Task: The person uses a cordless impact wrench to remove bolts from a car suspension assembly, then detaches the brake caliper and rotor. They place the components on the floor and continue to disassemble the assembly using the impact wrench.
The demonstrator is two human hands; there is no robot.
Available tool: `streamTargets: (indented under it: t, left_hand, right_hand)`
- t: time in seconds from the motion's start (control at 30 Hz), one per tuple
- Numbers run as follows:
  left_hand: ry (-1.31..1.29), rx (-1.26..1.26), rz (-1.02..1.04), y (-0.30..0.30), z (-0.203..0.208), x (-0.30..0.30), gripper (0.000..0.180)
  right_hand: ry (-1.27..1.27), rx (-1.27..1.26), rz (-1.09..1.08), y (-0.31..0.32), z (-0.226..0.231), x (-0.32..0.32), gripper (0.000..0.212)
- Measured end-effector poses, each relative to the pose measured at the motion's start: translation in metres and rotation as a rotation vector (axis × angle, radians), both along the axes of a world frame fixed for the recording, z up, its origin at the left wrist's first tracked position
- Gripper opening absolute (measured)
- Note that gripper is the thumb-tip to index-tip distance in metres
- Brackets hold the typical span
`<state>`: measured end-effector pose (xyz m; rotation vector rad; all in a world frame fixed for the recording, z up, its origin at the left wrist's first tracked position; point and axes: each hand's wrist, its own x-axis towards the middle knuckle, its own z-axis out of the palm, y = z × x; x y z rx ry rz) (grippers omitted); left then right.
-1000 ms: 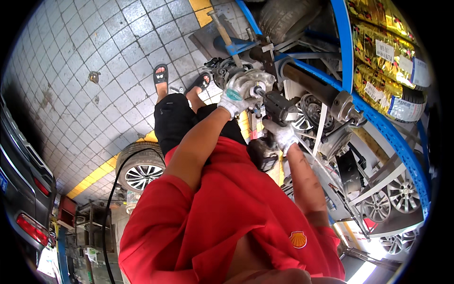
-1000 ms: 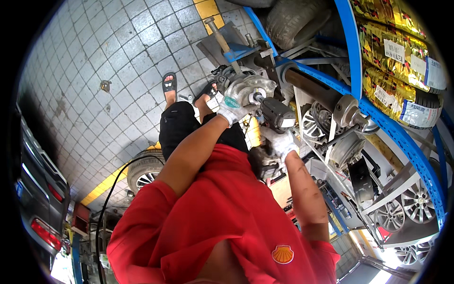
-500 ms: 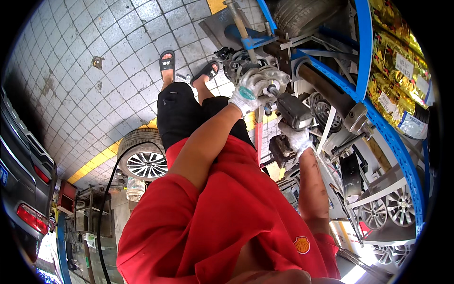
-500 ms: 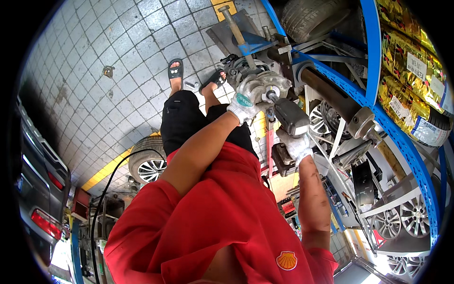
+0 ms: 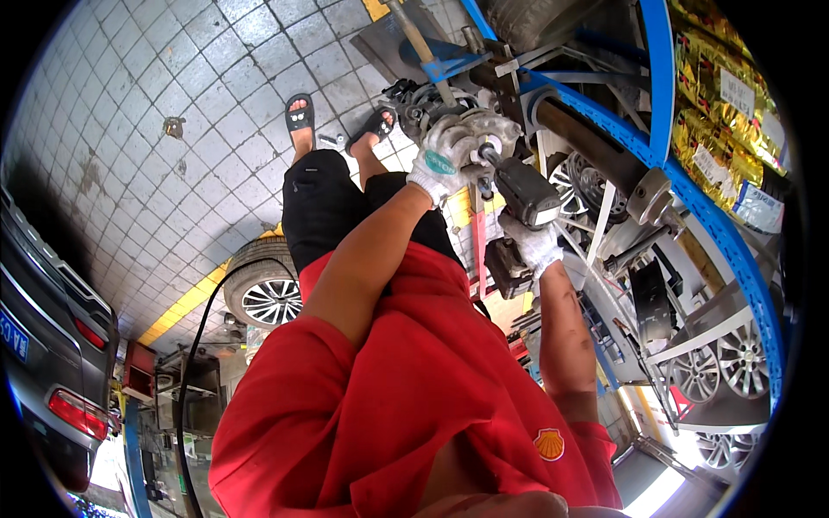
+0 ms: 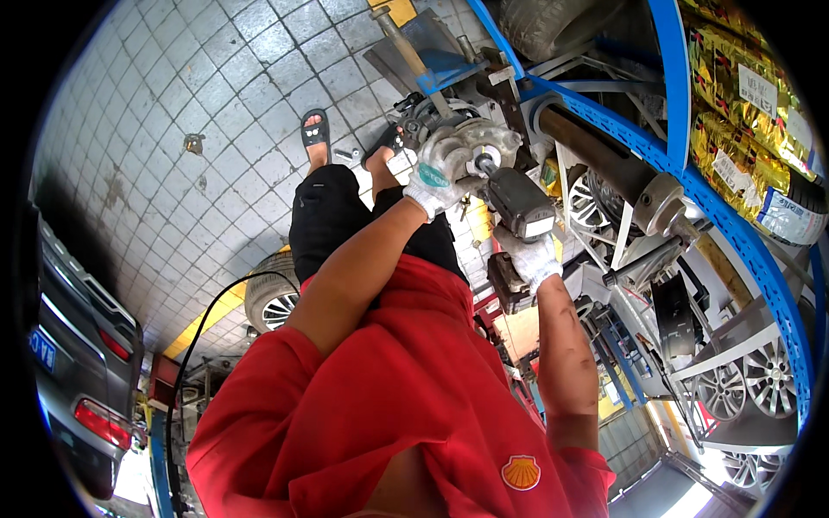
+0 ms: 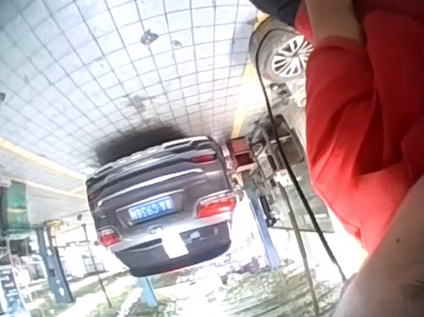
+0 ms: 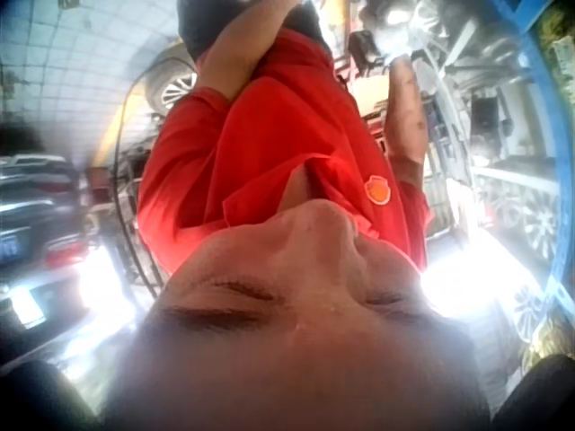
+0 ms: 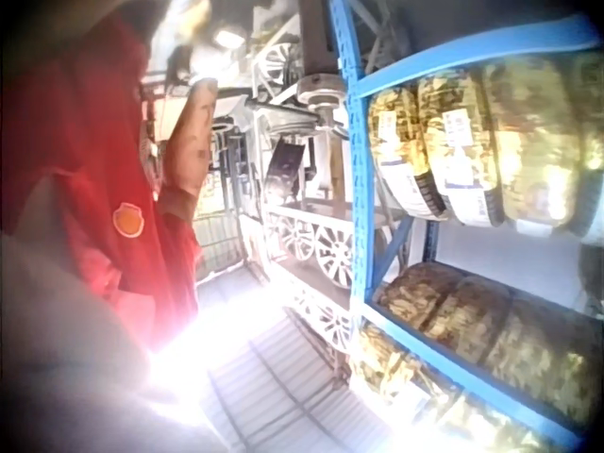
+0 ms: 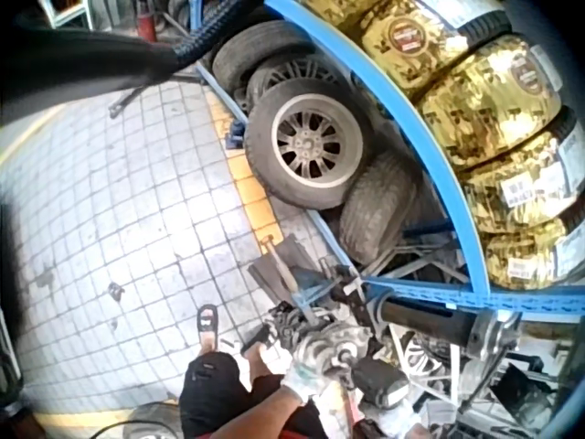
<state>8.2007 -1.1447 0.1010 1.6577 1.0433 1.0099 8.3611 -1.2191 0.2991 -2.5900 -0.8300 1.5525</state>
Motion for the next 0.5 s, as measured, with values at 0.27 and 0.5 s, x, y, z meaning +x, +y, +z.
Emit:
streamTargets:
  t: [0.27, 0.5]
  left_hand:
    - [0.094, -0.03, -0.026, -0.008, 0.003, -0.001, 0.06]
    - [0.206, -0.086, -0.177, 0.003, 0.019, -0.01, 0.066]
  right_hand:
    - [-0.211, -0.094, 0.1, -0.034, -0.013, 0.012, 0.073]
    - [-0.383, -0.085, 0.748, -0.077, 0.045, -0.007, 0.051]
